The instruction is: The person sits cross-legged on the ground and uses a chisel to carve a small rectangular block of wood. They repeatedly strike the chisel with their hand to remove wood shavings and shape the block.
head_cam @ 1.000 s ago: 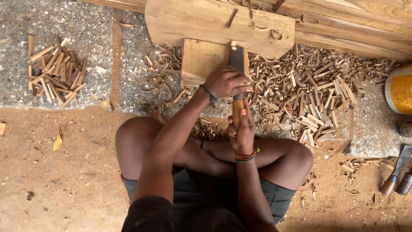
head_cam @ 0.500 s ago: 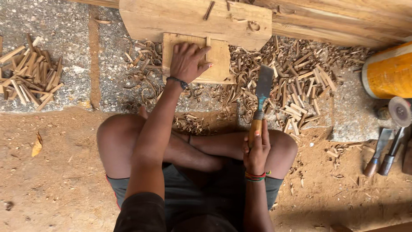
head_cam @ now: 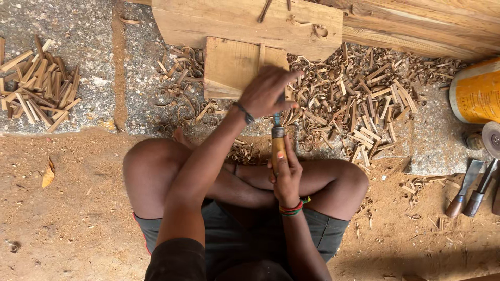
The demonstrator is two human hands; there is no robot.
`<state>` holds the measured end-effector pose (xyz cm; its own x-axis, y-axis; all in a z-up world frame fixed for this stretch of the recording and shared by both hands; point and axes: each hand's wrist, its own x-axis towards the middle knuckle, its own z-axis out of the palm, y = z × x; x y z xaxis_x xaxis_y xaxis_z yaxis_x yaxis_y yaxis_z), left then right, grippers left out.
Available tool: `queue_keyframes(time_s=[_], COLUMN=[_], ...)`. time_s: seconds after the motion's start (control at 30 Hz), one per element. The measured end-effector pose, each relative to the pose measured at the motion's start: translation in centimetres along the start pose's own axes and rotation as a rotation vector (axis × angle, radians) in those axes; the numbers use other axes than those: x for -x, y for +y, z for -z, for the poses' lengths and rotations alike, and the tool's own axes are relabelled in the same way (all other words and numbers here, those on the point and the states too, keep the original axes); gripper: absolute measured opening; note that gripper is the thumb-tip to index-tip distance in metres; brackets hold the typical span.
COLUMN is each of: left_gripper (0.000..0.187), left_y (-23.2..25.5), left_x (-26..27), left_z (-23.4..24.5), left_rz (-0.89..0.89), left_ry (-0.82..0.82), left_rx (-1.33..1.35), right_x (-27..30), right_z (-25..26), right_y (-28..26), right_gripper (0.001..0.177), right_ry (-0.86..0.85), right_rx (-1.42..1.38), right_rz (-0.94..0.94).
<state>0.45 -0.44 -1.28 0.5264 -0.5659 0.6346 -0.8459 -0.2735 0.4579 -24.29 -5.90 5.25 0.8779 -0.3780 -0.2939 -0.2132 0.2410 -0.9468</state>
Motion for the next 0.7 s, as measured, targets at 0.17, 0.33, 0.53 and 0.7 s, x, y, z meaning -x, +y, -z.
queue_keyframes(time_s=[0.17,0.33,0.53,0.7], left_gripper=[0.083,0.085,0.091,0.106], left_y=[2.6,0.9,-1.2,-1.8], left_x=[0.1,-0.2,-0.8,-1.5], left_z=[-0.4,-1.5,-3.7,-2.9], left_rz=[0.022,0.164,0.101,0.243], left_ry=[-0.305,-0.438,-0.344,-0.582], left_rx=[0.105,0.133,0.138,0.037], right_x=[-0.6,-1.9,-2.7,-3.5], right_z=[-1.3,-1.9,-2.8,-4.3], right_y=[1.2,2.1,0.1,0.2], right_gripper=[0.054,0.055,0.054,0.053], right_ry=[-0.022,-0.011,-0.002,0.016], right_rx=[0.037,0.072,0.091,0.062], right_rz=[0.021,0.057,-0.011,-0.005])
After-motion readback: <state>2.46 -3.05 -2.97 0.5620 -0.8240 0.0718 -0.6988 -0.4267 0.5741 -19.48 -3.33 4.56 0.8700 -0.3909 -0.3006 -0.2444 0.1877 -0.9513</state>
